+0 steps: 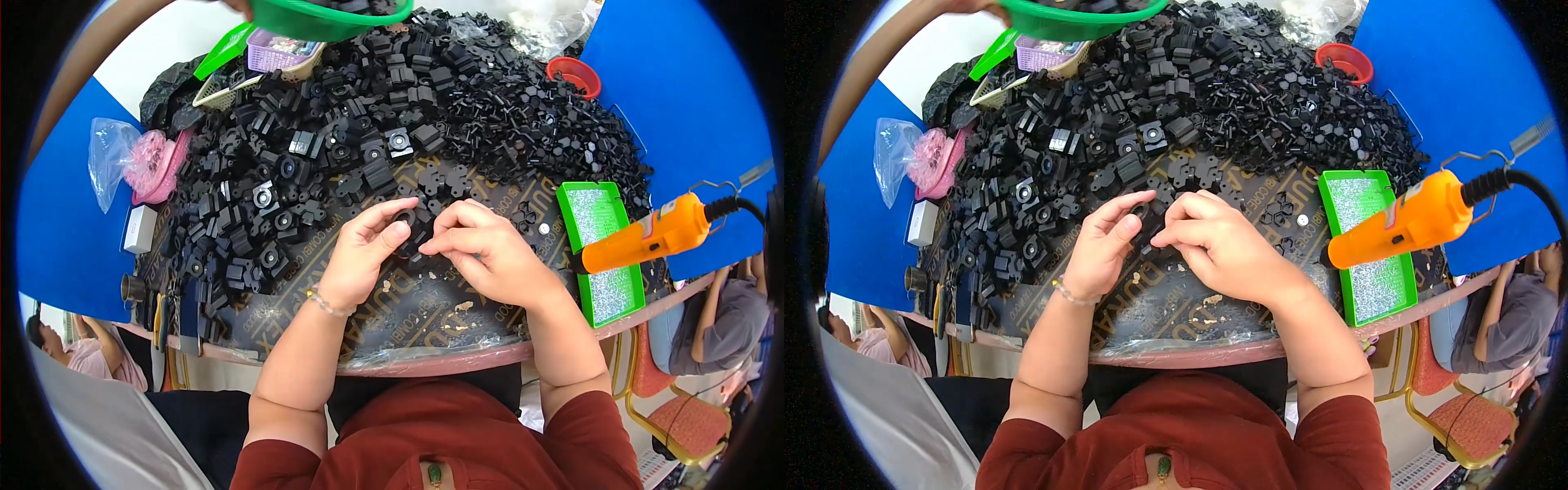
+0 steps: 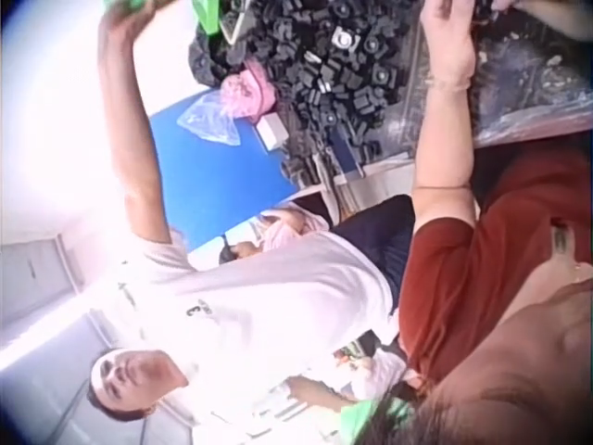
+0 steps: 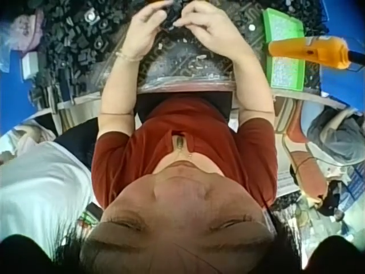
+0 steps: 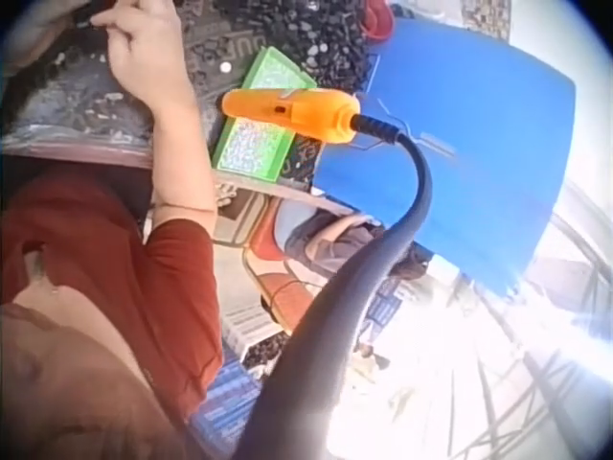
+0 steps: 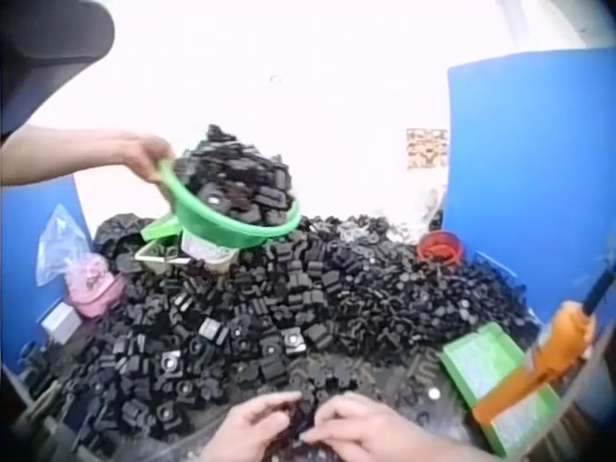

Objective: Inspecting and sorting small black plastic components on a factory workbench.

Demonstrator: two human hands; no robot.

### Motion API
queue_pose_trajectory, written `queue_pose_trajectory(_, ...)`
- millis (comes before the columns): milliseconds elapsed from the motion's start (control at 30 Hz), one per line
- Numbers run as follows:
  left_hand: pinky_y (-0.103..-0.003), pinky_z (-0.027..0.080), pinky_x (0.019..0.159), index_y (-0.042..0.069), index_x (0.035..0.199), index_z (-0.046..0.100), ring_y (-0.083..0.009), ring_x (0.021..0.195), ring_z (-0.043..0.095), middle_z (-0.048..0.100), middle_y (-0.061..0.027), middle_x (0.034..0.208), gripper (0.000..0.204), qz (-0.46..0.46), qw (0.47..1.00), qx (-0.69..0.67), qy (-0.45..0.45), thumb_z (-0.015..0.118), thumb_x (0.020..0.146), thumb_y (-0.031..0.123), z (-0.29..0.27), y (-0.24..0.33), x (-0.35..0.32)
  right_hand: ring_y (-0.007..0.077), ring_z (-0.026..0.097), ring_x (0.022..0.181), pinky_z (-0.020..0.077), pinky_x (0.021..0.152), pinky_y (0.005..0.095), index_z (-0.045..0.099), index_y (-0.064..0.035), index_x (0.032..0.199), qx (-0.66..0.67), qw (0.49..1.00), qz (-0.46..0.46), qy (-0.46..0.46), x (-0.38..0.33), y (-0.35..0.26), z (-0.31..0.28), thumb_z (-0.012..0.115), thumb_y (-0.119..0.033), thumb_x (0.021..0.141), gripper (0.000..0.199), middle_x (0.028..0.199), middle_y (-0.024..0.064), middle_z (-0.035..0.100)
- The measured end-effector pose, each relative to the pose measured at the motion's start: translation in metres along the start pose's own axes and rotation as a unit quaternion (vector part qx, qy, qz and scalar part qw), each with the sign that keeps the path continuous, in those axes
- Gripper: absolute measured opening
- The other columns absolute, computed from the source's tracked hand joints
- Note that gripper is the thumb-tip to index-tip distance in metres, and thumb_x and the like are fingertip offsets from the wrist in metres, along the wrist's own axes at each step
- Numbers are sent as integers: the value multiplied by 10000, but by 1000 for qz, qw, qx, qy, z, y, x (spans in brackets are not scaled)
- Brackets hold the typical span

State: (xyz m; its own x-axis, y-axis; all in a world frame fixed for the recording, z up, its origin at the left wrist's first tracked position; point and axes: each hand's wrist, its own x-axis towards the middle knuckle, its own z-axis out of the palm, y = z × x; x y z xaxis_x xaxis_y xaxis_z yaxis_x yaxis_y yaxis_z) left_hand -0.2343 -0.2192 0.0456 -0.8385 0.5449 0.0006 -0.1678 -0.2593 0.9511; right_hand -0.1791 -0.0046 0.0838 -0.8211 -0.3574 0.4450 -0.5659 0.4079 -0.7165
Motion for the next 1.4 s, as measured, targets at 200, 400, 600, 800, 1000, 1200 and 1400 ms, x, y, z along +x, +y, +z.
queue_pose_trajectory(200,-238,466,913,5,1335,588,-76,1012,562,629,-27,1182,407,43,999,25,5,671,950,107,1,0,-1,207,622,941,523,820,302,658,-26,1136,78,993,55,73,2,-1,4,683,69,801,349,1061,95,612)
queue_pose_trajectory(400,-268,483,949,6,1388,526,-121,1091,594,640,-77,1207,487,68,997,26,-35,685,939,112,2,1,-1,172,587,1007,507,874,298,634,-21,1211,135,976,118,124,3,3,6,737,31,765,461,1235,90,558)
queue_pose_trajectory(600,-359,496,977,68,1497,243,-222,1112,622,643,-177,1205,780,50,995,-52,-65,738,896,128,8,2,-5,207,617,1062,475,959,339,607,-16,1224,113,985,127,-15,1,12,-18,736,-116,716,533,1163,100,645)
queue_pose_trajectory(800,-397,453,944,60,1165,661,-311,1086,546,584,-127,1137,470,220,782,559,167,814,749,217,-12,25,0,394,629,925,529,797,447,490,-36,1124,-298,926,160,167,-6,46,-31,679,10,759,413,1095,188,574)
queue_pose_trajectory(1000,-400,446,1000,80,1307,601,-321,1137,504,517,-133,1194,698,79,765,627,125,870,675,206,-9,22,-6,452,570,1030,500,877,479,463,-29,1131,-292,920,256,44,-9,58,-19,648,129,687,507,1151,214,495)
queue_pose_trajectory(1200,-404,479,954,81,1278,624,-323,1100,523,542,-130,1155,644,114,762,625,123,861,691,199,-11,17,-7,447,515,1197,459,1013,450,445,-34,1317,-248,940,234,2,-8,41,-23,548,159,696,658,1275,228,488)
queue_pose_trajectory(1400,-386,477,920,71,1216,641,-308,1064,561,568,-135,1150,407,199,803,506,243,714,826,161,-21,28,1,404,588,1050,486,939,462,586,-21,1157,-310,940,109,94,41,34,-14,572,20,789,371,1132,208,596)
